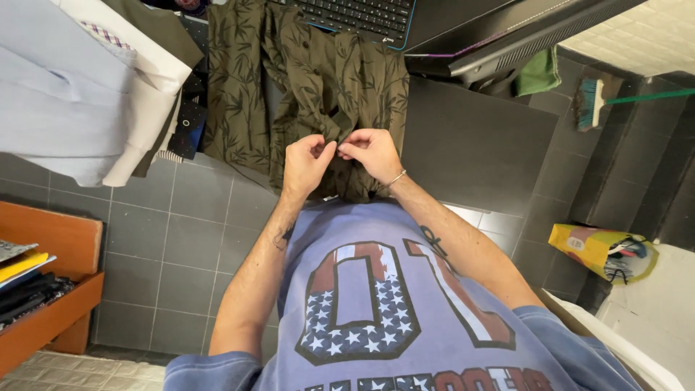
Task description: The person buttons up a green patterned shirt laid on a desk, then picks up a hanger and places the shirt on it. They walk to a clothing rack and hang the shirt among other garments.
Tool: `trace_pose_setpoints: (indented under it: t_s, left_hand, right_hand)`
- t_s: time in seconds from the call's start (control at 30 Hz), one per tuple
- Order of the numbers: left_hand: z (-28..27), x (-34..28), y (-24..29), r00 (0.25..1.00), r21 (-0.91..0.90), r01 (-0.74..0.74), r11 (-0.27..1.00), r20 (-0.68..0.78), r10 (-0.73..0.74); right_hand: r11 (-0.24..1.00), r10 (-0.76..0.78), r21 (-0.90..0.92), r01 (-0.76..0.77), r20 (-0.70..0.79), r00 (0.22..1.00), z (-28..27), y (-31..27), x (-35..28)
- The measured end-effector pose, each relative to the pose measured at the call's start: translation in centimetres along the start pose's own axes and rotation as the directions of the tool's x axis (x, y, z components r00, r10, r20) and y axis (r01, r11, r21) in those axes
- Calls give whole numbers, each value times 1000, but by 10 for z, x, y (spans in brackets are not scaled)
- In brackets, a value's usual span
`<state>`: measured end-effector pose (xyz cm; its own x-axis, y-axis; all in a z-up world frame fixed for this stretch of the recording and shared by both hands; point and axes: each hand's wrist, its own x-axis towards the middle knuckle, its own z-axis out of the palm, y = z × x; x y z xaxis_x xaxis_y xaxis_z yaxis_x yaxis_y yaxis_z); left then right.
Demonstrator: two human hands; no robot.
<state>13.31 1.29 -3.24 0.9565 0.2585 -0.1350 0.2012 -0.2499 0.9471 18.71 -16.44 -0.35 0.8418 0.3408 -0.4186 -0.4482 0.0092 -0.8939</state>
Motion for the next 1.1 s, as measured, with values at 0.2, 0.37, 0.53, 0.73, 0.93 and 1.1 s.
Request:
trace_pose_setpoints:
  t_s: [0.2,0.37,0.53,0.73,0.93,1.1]
  left_hand:
    - [-4,4,11,985,139,138,981,87,-151]
    - [-2,7,21,991,211,93,973,74,-111]
    - [-1,9,-3,990,145,92,985,89,-106]
    - [1,4,-8,984,-18,137,990,114,-134]
    - [3,3,-22,986,-16,121,993,121,-118]
    - [-6,-2,-5,988,-10,77,997,134,-75]
  right_hand:
    - [860,-265,-473,193,-90,960,7,1,-3]
    - [814,-372,-502,292,-65,926,16,-7,-14]
    - [829,-363,-475,295,-55,930,18,-14,-16]
    - [934,-212,-309,177,-84,974,17,-7,-13]
    - [944,248,209,-254,55,967,1,21,1]
    - [862,395,260,-435,195,898,-7,5,-2]
